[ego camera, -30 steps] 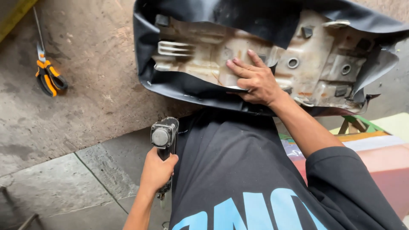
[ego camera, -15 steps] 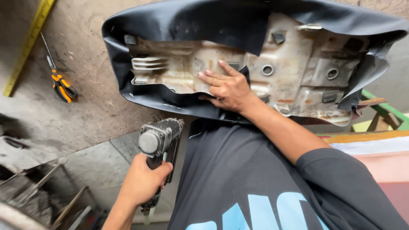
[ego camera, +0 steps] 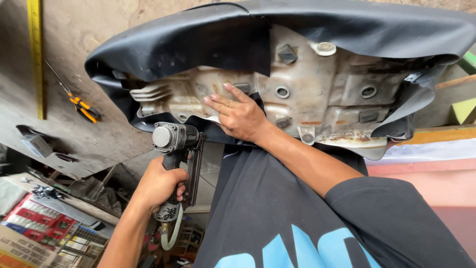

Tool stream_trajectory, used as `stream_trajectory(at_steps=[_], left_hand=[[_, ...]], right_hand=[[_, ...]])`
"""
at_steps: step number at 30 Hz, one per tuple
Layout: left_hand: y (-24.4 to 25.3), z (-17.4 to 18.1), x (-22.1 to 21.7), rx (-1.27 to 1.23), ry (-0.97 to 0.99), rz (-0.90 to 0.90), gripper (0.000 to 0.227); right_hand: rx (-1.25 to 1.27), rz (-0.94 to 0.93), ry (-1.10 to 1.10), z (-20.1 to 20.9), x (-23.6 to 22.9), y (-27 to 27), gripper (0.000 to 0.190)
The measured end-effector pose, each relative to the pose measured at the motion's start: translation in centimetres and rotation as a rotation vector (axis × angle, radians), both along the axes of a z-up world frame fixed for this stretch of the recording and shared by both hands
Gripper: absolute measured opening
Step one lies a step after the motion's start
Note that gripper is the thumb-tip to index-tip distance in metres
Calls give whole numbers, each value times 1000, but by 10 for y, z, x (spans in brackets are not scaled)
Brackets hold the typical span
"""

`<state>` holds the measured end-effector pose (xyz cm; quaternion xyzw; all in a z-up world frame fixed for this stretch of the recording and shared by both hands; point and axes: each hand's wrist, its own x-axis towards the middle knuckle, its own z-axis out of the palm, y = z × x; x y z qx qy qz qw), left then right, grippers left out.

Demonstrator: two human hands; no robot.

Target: Stretching and securing vinyl material onto a seat frame using a pneumatic stapler.

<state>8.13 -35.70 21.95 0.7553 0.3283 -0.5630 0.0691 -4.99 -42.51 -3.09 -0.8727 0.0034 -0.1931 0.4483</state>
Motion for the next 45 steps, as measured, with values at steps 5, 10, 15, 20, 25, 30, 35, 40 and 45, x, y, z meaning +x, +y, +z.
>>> stream_trajectory(at_steps=[5,10,15,20,25,30,35,40,45], left_hand=[[-3,-12,2,-3,7,-8,19],[-23,-8,7,-5,11,-41,18],[-37,-4,10,-11,61,-28,21],[-10,-27,-1,-42,60,-28,23],[-25,-11,0,-18,59,-16,21],[-26,-14,-4,-60,115,17,22],[-20,-27,-10,-50,110,5,20],[-29,-13,-11,-83,83,17,22],[-34,-15,-12,-68,149,63,21]], right_hand=[[25,-38,-18,4,6,-4,25],[39,-59,-42,3,7,-4,26],[36,-64,-30,3,5,-4,24],[30,-48,-23,5,11,-13,25],[27,-15,-34,2,7,-8,26],[29,-34,-24,4,7,-5,27],[32,-32,-17,3,10,-11,32],[7,-4,-20,3,9,-8,27],[8,-2,-31,0,7,-5,27]])
